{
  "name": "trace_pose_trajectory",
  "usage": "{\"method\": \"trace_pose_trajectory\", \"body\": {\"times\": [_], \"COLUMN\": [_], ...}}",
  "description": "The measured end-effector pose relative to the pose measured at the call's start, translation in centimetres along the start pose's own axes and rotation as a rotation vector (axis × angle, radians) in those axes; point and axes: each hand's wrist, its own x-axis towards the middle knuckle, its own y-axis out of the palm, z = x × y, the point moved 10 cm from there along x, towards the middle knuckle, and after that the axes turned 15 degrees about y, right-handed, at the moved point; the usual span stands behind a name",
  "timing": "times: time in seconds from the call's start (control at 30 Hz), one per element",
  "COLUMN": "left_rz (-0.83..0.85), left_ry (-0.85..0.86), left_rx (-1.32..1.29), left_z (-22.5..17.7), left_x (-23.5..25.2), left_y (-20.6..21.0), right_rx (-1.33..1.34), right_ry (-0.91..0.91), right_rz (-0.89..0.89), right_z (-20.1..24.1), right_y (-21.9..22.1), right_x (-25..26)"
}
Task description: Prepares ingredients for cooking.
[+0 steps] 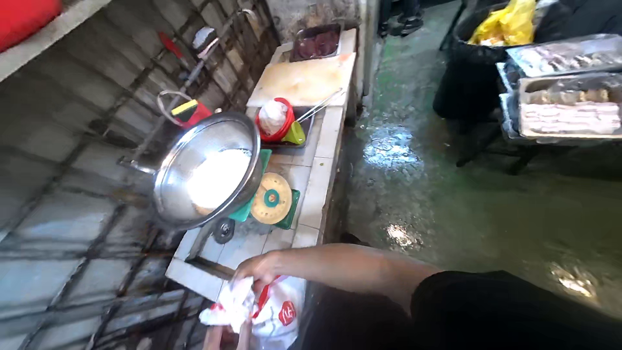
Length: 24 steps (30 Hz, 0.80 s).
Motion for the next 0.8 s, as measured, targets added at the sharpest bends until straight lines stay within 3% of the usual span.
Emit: {"method": "trace_pose_trajectory", "body": {"times": [0.07, 0.2, 0.4, 0.47, 0.53, 0.63, 0.7, 0.8], "left_rz": [-0.052, -0.122, 0.091, 0.128, -0.042, -0.371, -0.432, -0.461], "left_ry": [-0.025, -0.101, -0.198, -0.241, -0.255, -0.320, -0.400, -0.459], "left_rx": [0.011, -0.202, -0.214, -0.192, -0.259, -0.477, -0.555, -0.620], "left_z": [-0.1, 1.8, 1.9, 1.6, 2.2, 3.7, 4.5, 5.0], "left_x": [0.3, 0.5, 0.5, 0.3, 0.1, -0.9, -1.6, -1.3], "left_y": [-0.4, 1.4, 3.3, 3.7, 3.2, 2.2, 2.7, 3.2], "right_rx": [-0.002, -0.014, -0.063, -0.078, -0.055, -0.045, -0.123, -0.452], "right_ry": [-0.088, -0.069, 0.069, -0.019, -0.112, -0.087, -0.105, -0.296], "right_rz": [0.057, -0.067, -0.283, -0.242, -0.206, -0.286, -0.267, -0.193], "right_z": [-1.1, -1.9, -3.5, -3.8, -3.3, -1.7, -2.5, -2.7], "right_y": [-0.7, -1.6, -2.4, -3.1, -3.7, -5.4, -7.4, -6.1], "right_x": [3.6, 3.6, 0.0, 1.3, 2.5, 0.5, -0.8, -4.7]}}
